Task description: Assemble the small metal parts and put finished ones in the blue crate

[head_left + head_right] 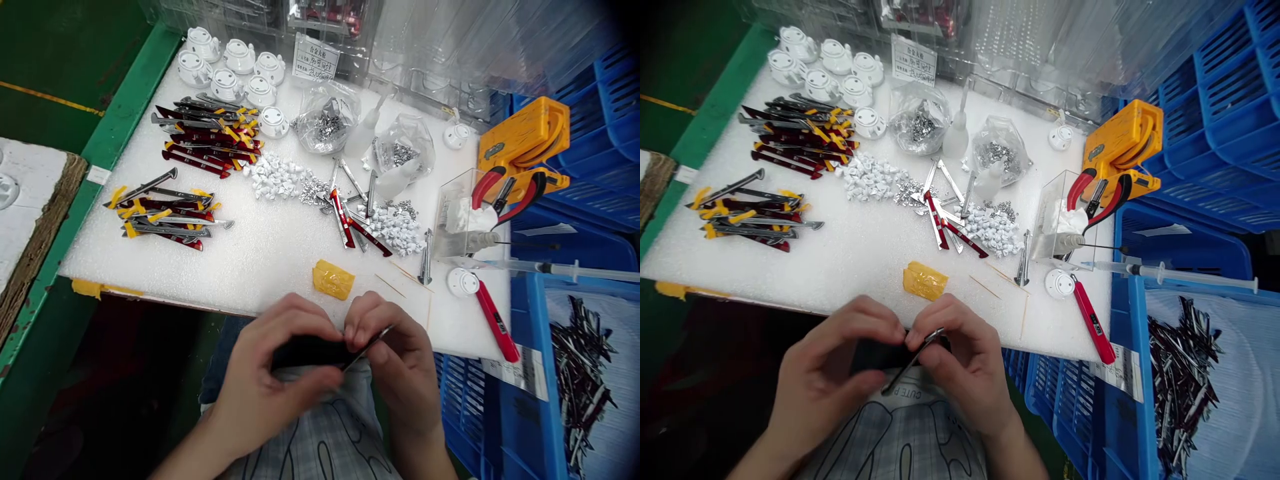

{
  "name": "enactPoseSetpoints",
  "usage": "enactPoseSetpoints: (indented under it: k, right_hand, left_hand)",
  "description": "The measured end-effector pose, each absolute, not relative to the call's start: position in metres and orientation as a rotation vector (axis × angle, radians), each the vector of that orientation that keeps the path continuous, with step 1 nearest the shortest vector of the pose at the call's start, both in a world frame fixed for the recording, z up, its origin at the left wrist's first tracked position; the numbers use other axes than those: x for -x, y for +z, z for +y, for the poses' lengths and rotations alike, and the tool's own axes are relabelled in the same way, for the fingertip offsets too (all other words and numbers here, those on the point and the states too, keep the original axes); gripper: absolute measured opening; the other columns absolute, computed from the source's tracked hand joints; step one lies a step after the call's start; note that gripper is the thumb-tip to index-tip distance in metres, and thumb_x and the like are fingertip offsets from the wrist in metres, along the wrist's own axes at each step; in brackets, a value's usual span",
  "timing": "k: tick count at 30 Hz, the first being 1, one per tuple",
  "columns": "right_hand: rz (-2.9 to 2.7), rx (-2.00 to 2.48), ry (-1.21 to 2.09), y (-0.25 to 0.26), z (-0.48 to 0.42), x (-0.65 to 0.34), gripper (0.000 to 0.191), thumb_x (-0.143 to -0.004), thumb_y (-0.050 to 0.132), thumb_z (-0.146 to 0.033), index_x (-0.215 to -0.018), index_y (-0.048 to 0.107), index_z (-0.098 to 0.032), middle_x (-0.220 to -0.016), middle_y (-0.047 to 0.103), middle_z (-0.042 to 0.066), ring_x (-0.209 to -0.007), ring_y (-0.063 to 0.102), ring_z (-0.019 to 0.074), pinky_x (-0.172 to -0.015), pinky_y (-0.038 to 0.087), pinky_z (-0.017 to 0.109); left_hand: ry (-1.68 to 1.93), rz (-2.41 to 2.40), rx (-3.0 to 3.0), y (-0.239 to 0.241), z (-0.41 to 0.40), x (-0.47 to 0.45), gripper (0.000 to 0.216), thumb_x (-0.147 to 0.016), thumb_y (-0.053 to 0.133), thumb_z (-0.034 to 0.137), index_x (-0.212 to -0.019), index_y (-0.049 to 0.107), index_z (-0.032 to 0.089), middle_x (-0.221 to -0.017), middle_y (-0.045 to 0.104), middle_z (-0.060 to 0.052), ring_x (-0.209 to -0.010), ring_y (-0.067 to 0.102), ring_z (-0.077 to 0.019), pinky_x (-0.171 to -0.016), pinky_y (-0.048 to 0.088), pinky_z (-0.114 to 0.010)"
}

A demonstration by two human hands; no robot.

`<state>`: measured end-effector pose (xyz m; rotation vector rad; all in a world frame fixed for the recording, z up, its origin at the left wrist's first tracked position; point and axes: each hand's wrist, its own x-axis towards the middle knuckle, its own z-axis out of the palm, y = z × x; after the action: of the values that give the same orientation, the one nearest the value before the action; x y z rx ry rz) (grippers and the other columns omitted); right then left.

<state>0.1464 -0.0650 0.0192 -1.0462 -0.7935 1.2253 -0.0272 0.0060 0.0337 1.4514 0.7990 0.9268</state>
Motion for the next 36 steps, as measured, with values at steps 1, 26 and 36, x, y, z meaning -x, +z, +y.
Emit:
enactPoseSetpoints:
  k: [1,26,36]
  right_hand:
    - [-0.758,0.996,1.311,0.02,-0.065,-0.147,0.015,-0.109,0.082,-0.044,-0.103,0.085,-0.031,-0.09,0.074,0.002,-0.087,0.07,0.0207,-0.083,0.06,0.035]
    - [-1.222,1.164,0.86,0.024,-0.073,-0.146,0.021,-0.112,0.073,-0.017,-0.129,0.075,-0.03,-0.103,0.084,0.003,-0.089,0.078,0.0196,-0.078,0.064,0.032]
    - [-1.233,1.149,0.892,0.024,-0.074,-0.148,0.021,-0.113,0.072,-0.018,-0.129,0.075,-0.03,-0.105,0.085,0.003,-0.091,0.08,0.0194,-0.079,0.063,0.032]
  left_hand:
    - [0.904,0.81,-1.394,0.035,0.009,0.028,0.023,-0.104,0.089,0.051,-0.107,0.09,0.028,-0.093,0.085,-0.004,-0.084,0.078,-0.0214,-0.077,0.065,-0.031]
    - [1.017,0.697,-1.301,0.045,0.015,0.011,0.016,-0.096,0.1,0.031,-0.09,0.087,0.027,-0.084,0.076,0.001,-0.078,0.074,-0.0139,-0.072,0.062,-0.023]
    - [1.042,0.718,-1.348,0.047,0.015,0.009,0.017,-0.096,0.1,0.028,-0.086,0.086,0.027,-0.082,0.077,0.0,-0.074,0.074,-0.0144,-0.068,0.063,-0.024]
